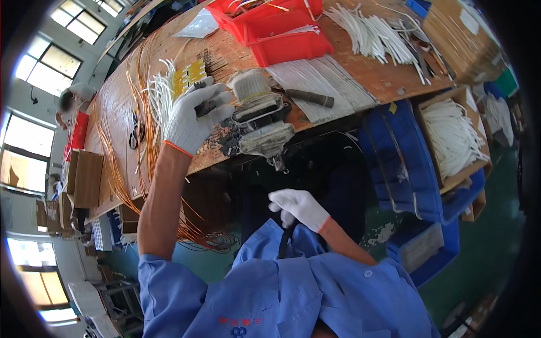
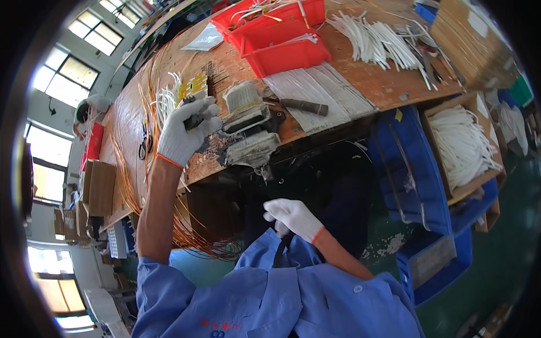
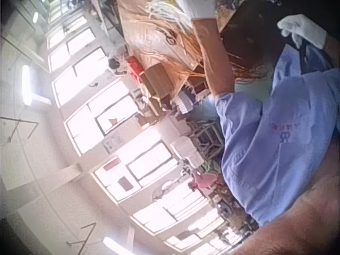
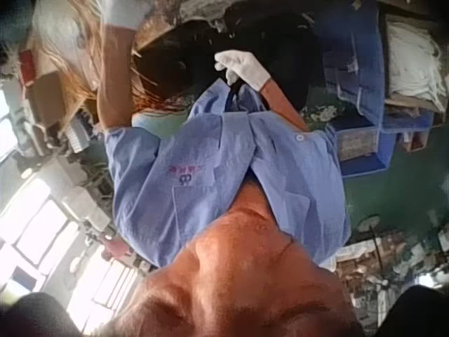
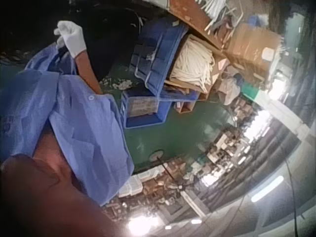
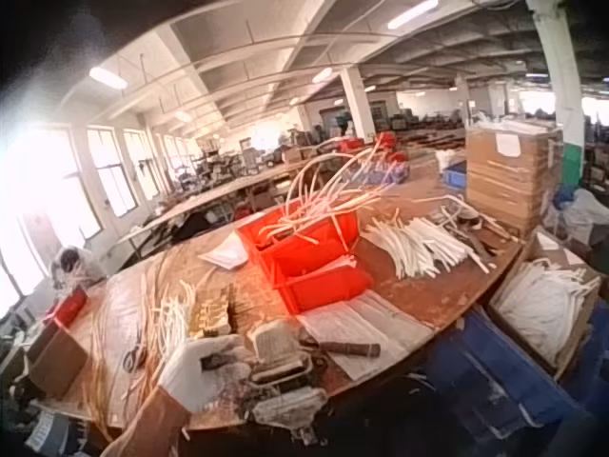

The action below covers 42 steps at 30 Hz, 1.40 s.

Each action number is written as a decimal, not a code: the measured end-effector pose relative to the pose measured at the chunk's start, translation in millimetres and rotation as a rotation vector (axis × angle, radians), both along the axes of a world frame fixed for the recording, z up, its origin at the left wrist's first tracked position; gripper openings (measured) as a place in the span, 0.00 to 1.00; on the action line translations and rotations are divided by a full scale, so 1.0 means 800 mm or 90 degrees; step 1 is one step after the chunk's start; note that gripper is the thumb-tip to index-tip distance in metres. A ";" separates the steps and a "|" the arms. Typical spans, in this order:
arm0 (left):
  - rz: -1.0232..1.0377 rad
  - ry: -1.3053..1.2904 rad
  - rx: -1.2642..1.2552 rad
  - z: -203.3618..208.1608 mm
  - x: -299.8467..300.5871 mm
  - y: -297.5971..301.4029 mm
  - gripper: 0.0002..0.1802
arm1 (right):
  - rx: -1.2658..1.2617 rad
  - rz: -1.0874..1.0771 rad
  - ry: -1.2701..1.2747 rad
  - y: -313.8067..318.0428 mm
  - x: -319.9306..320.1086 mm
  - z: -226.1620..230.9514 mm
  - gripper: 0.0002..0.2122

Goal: Assembling or bundling electrical wiring components with plastic tubes at a workbench.

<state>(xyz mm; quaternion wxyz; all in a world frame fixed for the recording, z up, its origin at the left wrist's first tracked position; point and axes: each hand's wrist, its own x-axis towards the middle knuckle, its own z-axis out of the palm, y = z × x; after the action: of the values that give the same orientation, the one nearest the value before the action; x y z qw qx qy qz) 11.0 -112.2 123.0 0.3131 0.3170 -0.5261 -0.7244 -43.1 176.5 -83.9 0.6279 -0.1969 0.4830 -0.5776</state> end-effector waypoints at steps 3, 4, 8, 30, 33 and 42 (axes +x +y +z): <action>-0.268 0.141 0.236 -0.002 0.008 -0.016 0.12 | -0.120 -0.177 -0.236 -0.044 0.026 -0.003 0.28; -0.279 0.140 0.237 0.004 0.004 -0.006 0.12 | -0.135 -0.260 -0.337 -0.050 0.019 0.002 0.25; -0.274 0.227 0.257 0.015 0.007 0.030 0.11 | -0.410 -0.534 -0.412 -0.047 -0.005 0.024 0.21; -0.106 -0.196 -0.501 -0.035 0.009 0.079 0.31 | 0.049 -0.301 0.567 -0.060 0.028 0.046 0.06; -0.095 -0.180 -0.505 -0.034 0.012 0.066 0.32 | -0.564 0.090 0.631 -0.028 0.126 0.138 0.05; -0.113 -0.223 -0.529 -0.028 0.003 0.076 0.29 | 0.059 -0.119 0.648 -0.032 0.037 0.068 0.33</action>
<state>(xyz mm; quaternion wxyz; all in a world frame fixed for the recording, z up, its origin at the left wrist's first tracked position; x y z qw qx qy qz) 13.3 -51.4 101.0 0.2564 0.2362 -0.8421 -0.4115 -13.4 151.1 -29.5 0.2673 -0.3808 0.7677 -0.4408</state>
